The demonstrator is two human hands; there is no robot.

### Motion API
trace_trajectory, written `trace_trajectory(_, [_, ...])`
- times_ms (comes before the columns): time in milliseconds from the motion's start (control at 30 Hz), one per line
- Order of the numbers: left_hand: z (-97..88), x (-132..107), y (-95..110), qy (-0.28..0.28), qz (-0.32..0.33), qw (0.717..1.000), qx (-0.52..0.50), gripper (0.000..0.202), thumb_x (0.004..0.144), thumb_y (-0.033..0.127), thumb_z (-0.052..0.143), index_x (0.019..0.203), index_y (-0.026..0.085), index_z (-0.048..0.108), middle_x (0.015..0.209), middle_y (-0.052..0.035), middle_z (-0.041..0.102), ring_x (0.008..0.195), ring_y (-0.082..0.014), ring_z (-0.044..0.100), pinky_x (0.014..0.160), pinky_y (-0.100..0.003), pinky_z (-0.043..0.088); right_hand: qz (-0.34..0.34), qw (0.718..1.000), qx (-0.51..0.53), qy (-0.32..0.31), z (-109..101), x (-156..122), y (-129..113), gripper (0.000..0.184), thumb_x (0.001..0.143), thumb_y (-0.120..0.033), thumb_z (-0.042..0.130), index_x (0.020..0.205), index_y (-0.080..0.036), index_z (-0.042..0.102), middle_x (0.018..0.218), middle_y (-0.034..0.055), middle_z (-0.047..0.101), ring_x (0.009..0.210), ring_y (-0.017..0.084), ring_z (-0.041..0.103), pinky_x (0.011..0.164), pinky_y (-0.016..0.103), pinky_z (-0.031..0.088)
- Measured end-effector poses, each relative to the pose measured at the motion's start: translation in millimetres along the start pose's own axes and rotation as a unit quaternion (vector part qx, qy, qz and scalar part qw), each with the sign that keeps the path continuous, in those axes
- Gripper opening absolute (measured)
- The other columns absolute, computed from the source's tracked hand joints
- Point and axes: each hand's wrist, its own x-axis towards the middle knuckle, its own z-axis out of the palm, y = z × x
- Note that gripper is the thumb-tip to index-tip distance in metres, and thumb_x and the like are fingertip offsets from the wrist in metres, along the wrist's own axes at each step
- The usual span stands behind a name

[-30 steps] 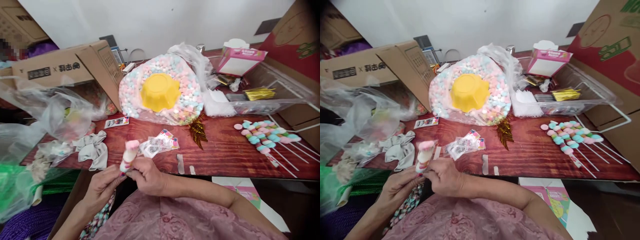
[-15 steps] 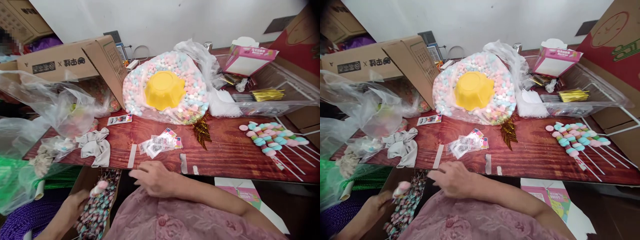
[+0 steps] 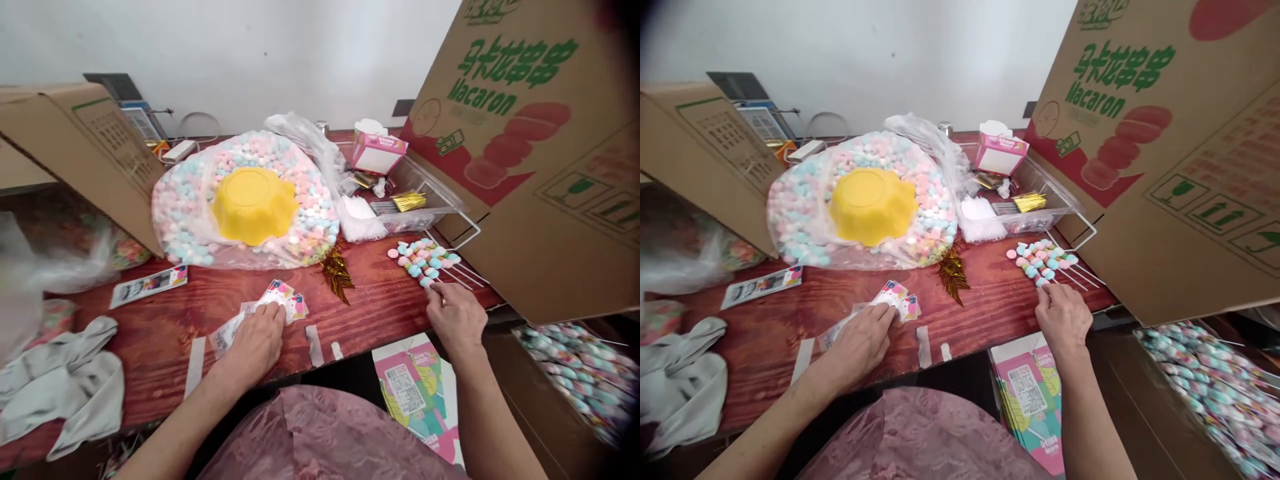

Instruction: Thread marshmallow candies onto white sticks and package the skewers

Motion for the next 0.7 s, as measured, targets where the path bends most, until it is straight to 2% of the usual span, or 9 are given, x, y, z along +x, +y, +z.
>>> trace_trajectory(100, [12.4,10,4,-0.010,-0.015,1.000,0.022,0.041,0.081,0.001,0.039,0.112,0.013,0.064,0.104,-0.0128,0.066,0.096,-0.0252,0.061,0.085,-0.038,0.052,-0.002,0.994,-0.088,-0.064,3,4,28,0.029,0.091,-0.031,0.049,0.094,-0.013,0.072,0.092,0.0143,0.068,0.086,0.025,0.058,0.071,0.034,0.040])
trace_trajectory(233, [31.3,1,-5,0.046,-0.005,0.997,0.057,0.037,0.087,0.005,0.040,0.114,0.013,0.064,0.102,-0.0130,0.068,0.090,-0.0246,0.063,0.081,-0.038,0.052,-0.030,0.984,-0.124,-0.128,18,7,44,0.026,0.092,-0.026,0.049,0.092,-0.014,0.072,0.089,0.0128,0.068,0.082,0.023,0.059,0.065,0.032,0.036])
trace_trajectory(333, [38.2,1,-7,0.109,0.002,0.991,0.079,0.033,0.092,0.011,0.043,0.119,0.014,0.062,0.100,-0.0118,0.069,0.087,-0.0237,0.063,0.077,-0.036,0.051,-0.053,0.986,-0.107,-0.115,23,12,51,0.024,0.091,-0.022,0.051,0.090,-0.014,0.073,0.085,0.0111,0.070,0.073,0.019,0.058,0.060,0.030,0.033])
trace_trajectory(433, [39.4,4,-8,0.152,0.022,0.983,0.102,0.030,0.093,0.012,0.045,0.117,0.013,0.062,0.094,-0.0096,0.069,0.083,-0.0226,0.063,0.075,-0.034,0.049,-0.081,0.989,-0.095,-0.074,11,29,56,0.023,0.089,-0.022,0.053,0.093,-0.017,0.075,0.089,0.0093,0.072,0.068,0.015,0.057,0.055,0.027,0.028])
trace_trajectory(500, [38.9,6,-11,0.172,0.041,0.979,0.101,0.027,0.092,0.010,0.046,0.111,0.013,0.064,0.091,-0.0084,0.069,0.079,-0.0216,0.062,0.074,-0.034,0.048,-0.114,0.983,-0.110,-0.089,-4,49,53,0.024,0.089,-0.022,0.052,0.095,-0.020,0.075,0.092,0.0073,0.072,0.065,0.012,0.057,0.052,0.026,0.023])
trace_trajectory(567, [38.3,8,-13,0.190,0.046,0.977,0.085,0.022,0.092,0.011,0.047,0.101,0.015,0.066,0.087,-0.0071,0.069,0.075,-0.0209,0.061,0.071,-0.033,0.047,-0.147,0.963,-0.165,-0.151,-21,74,42,0.025,0.089,-0.021,0.051,0.095,-0.021,0.075,0.089,0.0060,0.071,0.060,0.010,0.056,0.050,0.027,0.017])
trace_trajectory(700, [38.1,10,-17,0.206,0.031,0.978,0.034,0.019,0.092,0.012,0.048,0.083,0.019,0.064,0.075,-0.0038,0.064,0.069,-0.0199,0.059,0.066,-0.033,0.044,-0.192,0.889,-0.291,-0.296,-46,120,3,0.029,0.091,-0.015,0.044,0.103,-0.024,0.069,0.093,0.0067,0.068,0.067,0.017,0.064,0.048,0.026,0.018])
